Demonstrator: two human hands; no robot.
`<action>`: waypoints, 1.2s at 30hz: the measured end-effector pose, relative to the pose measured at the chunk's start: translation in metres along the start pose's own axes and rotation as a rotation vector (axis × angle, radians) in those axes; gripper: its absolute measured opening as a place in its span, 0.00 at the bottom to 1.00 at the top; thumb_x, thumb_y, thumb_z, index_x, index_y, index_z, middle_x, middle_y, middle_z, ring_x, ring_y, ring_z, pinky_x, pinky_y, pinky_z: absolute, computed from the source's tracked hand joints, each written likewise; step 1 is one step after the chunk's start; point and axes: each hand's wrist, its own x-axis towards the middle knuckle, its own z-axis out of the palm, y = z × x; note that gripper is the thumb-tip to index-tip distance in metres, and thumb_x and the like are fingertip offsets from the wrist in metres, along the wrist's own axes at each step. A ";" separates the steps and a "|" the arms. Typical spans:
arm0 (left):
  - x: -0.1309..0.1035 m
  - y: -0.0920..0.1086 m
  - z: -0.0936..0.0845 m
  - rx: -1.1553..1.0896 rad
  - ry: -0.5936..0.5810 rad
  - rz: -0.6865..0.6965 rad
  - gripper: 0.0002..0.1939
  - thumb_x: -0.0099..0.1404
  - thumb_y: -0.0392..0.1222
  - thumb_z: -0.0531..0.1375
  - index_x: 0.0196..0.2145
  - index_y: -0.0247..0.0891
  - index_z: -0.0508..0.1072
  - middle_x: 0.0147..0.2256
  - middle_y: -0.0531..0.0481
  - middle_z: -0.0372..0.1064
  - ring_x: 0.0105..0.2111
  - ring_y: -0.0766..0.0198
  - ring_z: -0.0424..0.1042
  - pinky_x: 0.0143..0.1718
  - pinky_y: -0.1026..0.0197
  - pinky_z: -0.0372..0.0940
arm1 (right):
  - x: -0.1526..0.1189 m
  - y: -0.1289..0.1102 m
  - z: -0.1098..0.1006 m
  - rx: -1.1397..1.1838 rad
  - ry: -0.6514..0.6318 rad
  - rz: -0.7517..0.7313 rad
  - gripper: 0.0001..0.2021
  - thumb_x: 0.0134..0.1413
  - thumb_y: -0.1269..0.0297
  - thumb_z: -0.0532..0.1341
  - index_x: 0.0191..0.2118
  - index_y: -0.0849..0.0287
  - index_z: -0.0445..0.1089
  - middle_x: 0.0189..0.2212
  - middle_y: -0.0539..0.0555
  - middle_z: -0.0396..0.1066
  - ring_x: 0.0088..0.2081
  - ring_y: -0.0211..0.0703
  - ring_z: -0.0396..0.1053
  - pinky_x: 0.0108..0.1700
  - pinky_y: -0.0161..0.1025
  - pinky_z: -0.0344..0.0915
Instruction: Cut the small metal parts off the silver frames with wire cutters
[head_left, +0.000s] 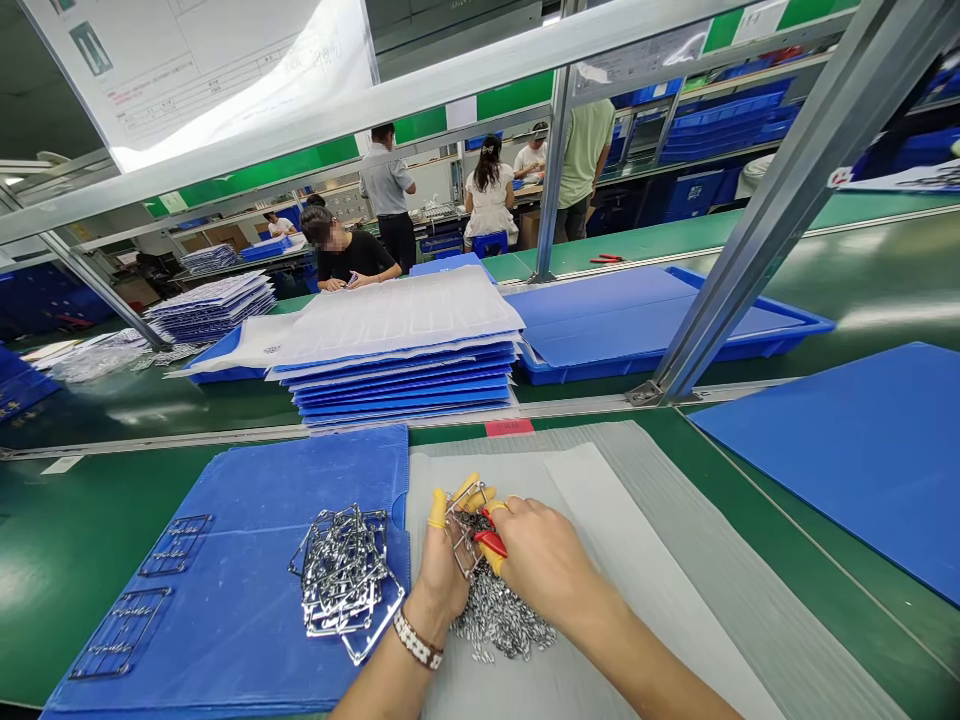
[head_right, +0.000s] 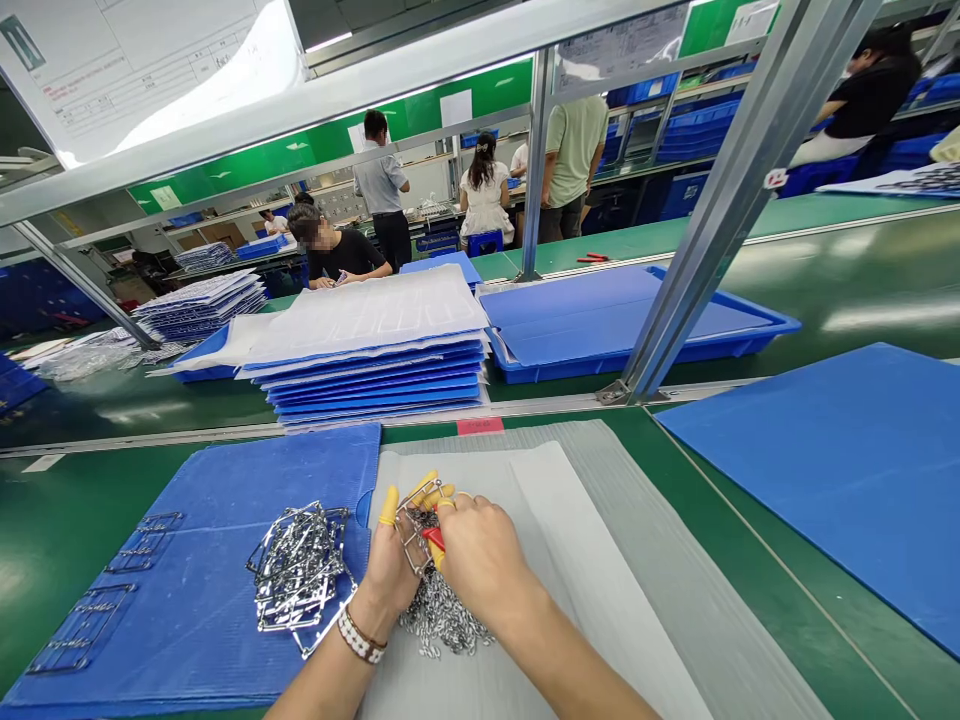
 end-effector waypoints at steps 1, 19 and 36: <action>0.000 0.001 0.000 -0.013 0.006 -0.012 0.31 0.63 0.60 0.49 0.55 0.36 0.66 0.49 0.40 0.70 0.44 0.54 0.69 0.43 0.56 0.61 | -0.001 0.001 0.001 -0.001 0.004 0.008 0.09 0.52 0.67 0.56 0.38 0.59 0.71 0.36 0.57 0.73 0.38 0.48 0.70 0.36 0.38 0.59; -0.009 0.015 0.016 -0.143 0.041 0.021 0.31 0.63 0.61 0.48 0.50 0.34 0.69 0.56 0.38 0.62 0.49 0.51 0.67 0.47 0.53 0.63 | -0.014 -0.002 0.018 0.036 -0.016 0.030 0.10 0.53 0.65 0.55 0.39 0.60 0.70 0.38 0.60 0.71 0.42 0.54 0.67 0.39 0.44 0.56; -0.008 0.015 0.014 -0.104 0.085 0.120 0.31 0.62 0.62 0.48 0.49 0.34 0.71 0.55 0.38 0.63 0.50 0.50 0.66 0.41 0.56 0.66 | -0.015 -0.004 0.013 -0.022 -0.023 0.021 0.08 0.50 0.72 0.57 0.37 0.59 0.70 0.34 0.58 0.72 0.37 0.50 0.70 0.35 0.41 0.59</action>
